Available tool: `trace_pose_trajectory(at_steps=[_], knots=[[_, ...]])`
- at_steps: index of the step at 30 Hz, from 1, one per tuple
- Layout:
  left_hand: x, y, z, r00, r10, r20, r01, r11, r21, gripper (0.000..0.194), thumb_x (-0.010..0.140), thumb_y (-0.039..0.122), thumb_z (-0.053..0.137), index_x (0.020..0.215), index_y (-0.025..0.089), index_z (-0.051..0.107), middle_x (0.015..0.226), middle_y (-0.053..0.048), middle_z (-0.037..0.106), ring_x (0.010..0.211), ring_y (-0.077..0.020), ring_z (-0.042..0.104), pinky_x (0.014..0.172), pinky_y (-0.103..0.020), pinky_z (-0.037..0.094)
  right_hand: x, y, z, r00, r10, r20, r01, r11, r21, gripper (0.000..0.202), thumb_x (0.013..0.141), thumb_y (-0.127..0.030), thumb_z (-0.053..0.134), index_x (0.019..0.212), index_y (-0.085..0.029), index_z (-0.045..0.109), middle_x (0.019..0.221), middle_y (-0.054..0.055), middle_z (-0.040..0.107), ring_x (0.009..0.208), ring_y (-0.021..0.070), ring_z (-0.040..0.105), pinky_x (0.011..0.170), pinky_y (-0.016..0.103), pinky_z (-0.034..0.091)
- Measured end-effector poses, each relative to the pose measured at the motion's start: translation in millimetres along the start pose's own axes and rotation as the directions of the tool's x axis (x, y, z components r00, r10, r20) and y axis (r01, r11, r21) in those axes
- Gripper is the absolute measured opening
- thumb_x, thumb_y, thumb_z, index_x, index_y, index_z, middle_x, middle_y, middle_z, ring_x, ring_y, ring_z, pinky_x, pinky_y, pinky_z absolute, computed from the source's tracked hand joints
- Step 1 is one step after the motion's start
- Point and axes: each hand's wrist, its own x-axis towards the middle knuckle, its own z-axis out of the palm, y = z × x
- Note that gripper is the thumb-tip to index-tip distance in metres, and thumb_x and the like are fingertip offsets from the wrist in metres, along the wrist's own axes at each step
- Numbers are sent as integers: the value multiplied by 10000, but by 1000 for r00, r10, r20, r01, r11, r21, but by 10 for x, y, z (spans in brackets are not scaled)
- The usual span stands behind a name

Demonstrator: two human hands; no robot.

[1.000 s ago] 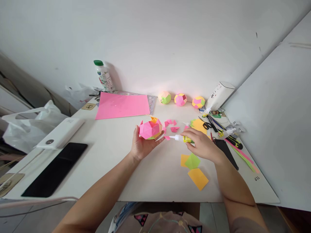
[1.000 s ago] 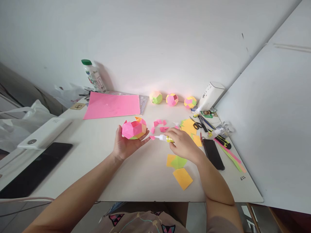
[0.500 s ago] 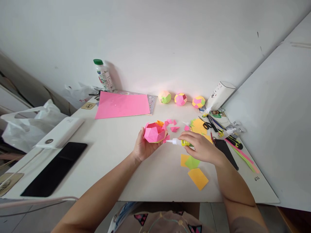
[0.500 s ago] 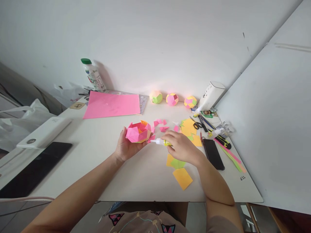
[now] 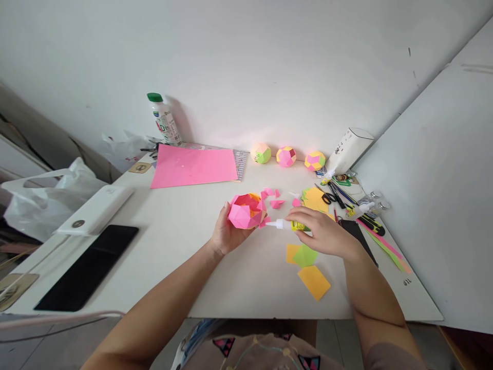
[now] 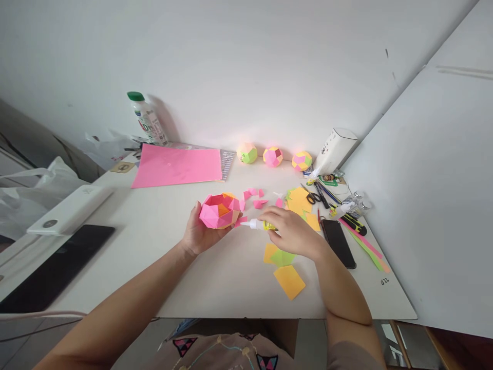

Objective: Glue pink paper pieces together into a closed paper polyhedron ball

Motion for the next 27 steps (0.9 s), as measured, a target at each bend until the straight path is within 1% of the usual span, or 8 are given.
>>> trace_pose_trajectory(at_steps=[4,7,13,18,23,27], knots=[[-4,-1,4,1000,-6,28,6,1000,7,633,802,620,543,1228,154,578,1170,-121,657,1083,-293,622,946,-389,470,-19,19,-23,1000,10,-5,-10,1000,29,368,836,-102,467,1153,-243,589,1204,51,631,1121,231,599,877,362,527],[-6,1,3,999,-22,23,21,1000,4,646,790,627,552,1219,144,582,1151,-131,664,1059,-291,632,924,-381,480,-21,33,-30,1000,17,-4,-17,999,39,376,830,-97,469,1157,-241,586,1211,48,628,1137,231,593,883,356,528],[-8,-1,-30,1000,-24,0,24,999,-23,626,784,639,550,1179,156,604,1129,-112,675,1035,-288,644,904,-379,496,-3,69,-21,998,30,47,-33,997,65,415,805,-79,467,1158,-257,593,1184,47,633,1076,228,616,872,374,530],[-7,-5,-41,998,-50,-39,49,998,-38,622,801,648,512,1190,170,591,1123,-111,680,1017,-282,656,917,-393,490,0,96,-23,998,31,57,-37,994,105,431,789,-74,469,1158,-257,593,1168,57,632,1037,220,621,874,372,523],[-5,8,-15,998,-45,-53,43,998,-35,641,792,655,512,1185,155,585,1090,-127,687,976,-279,667,930,-409,484,13,108,-58,995,60,75,-72,983,168,406,766,-71,488,1126,-233,585,1151,73,611,993,201,608,777,322,532],[-3,27,6,999,-17,-49,15,999,-33,637,780,651,531,1170,150,589,1083,-124,686,971,-281,666,891,-387,501,18,190,-92,995,68,79,-83,975,204,420,738,-81,512,1124,-229,587,1128,76,612,975,194,599,779,315,524]])
